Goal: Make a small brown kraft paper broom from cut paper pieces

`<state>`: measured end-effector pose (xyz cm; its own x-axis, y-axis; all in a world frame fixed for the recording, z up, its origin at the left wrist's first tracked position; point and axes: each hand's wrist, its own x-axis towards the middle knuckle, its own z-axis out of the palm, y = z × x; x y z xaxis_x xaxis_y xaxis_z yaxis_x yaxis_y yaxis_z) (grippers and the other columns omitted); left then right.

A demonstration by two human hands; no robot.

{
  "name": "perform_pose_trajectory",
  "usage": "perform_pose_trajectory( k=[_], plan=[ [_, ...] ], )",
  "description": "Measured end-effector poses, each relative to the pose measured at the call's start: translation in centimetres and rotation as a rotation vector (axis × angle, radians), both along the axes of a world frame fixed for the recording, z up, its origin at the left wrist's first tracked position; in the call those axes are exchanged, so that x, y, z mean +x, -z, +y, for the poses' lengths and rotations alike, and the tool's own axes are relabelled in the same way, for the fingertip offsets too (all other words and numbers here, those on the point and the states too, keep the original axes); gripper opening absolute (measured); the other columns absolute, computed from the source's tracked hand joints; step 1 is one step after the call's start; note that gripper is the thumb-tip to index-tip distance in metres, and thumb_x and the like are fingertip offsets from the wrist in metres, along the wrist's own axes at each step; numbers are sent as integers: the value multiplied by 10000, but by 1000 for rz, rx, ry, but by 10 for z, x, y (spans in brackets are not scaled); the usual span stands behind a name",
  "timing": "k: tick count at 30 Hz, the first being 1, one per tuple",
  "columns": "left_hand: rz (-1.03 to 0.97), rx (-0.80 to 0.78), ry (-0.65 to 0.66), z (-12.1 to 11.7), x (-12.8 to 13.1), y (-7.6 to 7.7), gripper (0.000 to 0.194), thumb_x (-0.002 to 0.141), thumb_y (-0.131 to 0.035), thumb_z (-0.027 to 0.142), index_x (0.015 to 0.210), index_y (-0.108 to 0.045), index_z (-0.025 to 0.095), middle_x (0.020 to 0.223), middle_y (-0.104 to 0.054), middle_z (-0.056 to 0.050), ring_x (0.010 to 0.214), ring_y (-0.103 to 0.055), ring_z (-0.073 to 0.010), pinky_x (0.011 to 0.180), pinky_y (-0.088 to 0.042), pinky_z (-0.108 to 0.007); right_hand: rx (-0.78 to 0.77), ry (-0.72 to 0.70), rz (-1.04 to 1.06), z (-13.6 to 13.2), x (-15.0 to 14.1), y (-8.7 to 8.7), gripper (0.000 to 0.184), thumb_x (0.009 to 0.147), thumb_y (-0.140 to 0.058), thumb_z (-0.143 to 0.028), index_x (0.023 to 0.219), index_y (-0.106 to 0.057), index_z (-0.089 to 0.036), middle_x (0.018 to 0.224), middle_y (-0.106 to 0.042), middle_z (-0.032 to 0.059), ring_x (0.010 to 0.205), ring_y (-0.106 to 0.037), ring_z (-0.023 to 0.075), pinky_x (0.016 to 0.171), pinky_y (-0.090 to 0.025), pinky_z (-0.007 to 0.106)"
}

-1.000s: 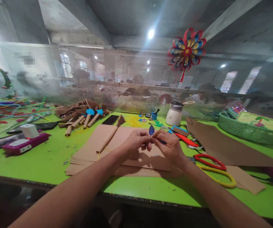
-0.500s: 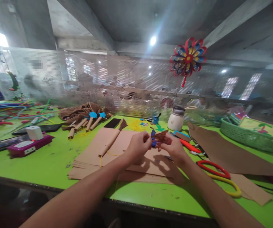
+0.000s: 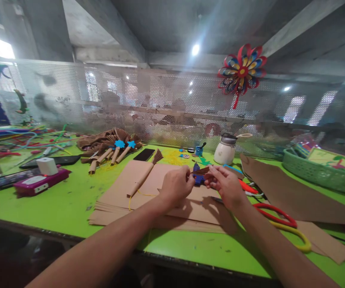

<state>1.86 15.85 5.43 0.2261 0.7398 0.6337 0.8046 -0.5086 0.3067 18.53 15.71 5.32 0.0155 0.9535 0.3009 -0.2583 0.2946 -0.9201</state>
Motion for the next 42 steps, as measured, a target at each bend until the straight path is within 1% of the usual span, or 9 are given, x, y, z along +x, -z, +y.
perform_pose_trajectory(
  k=[5, 9, 14, 16, 20, 23, 26, 36, 42],
  plan=[
    [-113, -106, 101, -1, 0, -4, 150, 769, -462, 269, 695, -556, 179, 614, -597, -19, 575, -525, -146, 537, -324, -248, -5, 56, -12, 5, 2, 5, 295, 634, -732, -398, 737, -631, -141, 581, -593, -5, 487, -521, 98, 457, -412, 224],
    [-390, -317, 238, 7, -5, -9, 260, 799, -382, 275, 629, -546, 165, 544, -592, -14, 555, -542, -131, 547, -374, -232, -46, -5, -5, 4, 5, 1, 270, 626, -739, -379, 696, -631, -141, 576, -592, -4, 483, -520, 97, 450, -397, 223],
    [-681, -564, 295, 17, -12, -15, 254, 796, -371, 264, 674, -557, 142, 517, -588, -22, 489, -524, -120, 466, -361, -216, -106, -93, -34, 3, 7, 0, 251, 624, -739, -356, 688, -633, -138, 598, -602, 10, 474, -507, 94, 446, -379, 229],
    [-701, -677, 378, 17, -12, -16, 291, 821, -382, 301, 698, -582, 129, 585, -613, -41, 527, -542, -117, 477, -366, -213, -109, -117, -69, 3, 8, 0, 244, 634, -732, -349, 688, -637, -131, 612, -603, 17, 484, -502, 90, 453, -375, 226],
    [-589, -835, 589, 15, -12, -16, 305, 814, -491, 377, 752, -646, 122, 656, -620, -45, 607, -552, -111, 526, -373, -210, -66, -163, -139, 3, 10, -1, 234, 663, -711, -349, 695, -646, -127, 576, -569, 6, 484, -472, 86, 449, -352, 222],
    [-514, -862, 688, 14, -14, -13, 261, 784, -565, 373, 793, -671, 135, 687, -631, -36, 624, -544, -107, 561, -379, -219, -37, -185, -170, 3, 11, -2, 237, 683, -692, -364, 695, -649, -131, 579, -560, 5, 482, -452, 86, 445, -338, 227],
    [-506, -856, 723, 15, -16, -11, 219, 762, -605, 348, 760, -674, 141, 679, -631, -24, 601, -524, -96, 585, -381, -231, -29, -199, -183, 2, 11, -3, 235, 697, -684, -364, 695, -650, -132, 607, -573, 11, 486, -452, 84, 451, -337, 228],
    [-753, -852, 681, 19, -14, -5, 140, 722, -648, 292, 708, -659, 153, 703, -612, -9, 649, -509, -83, 608, -375, -213, -158, -188, -43, 0, 6, -4, 401, 719, -626, -515, 713, -643, -114, 609, -609, 51, 511, -521, 115, 480, -394, 241],
    [-789, -832, 623, 17, -13, -6, 127, 717, -643, 279, 765, -688, 170, 724, -634, -11, 635, -500, -82, 627, -377, -224, -163, -213, -89, -1, 2, -1, 357, 715, -649, -480, 725, -642, -123, 626, -610, 38, 528, -528, 111, 494, -398, 234]
  ],
)
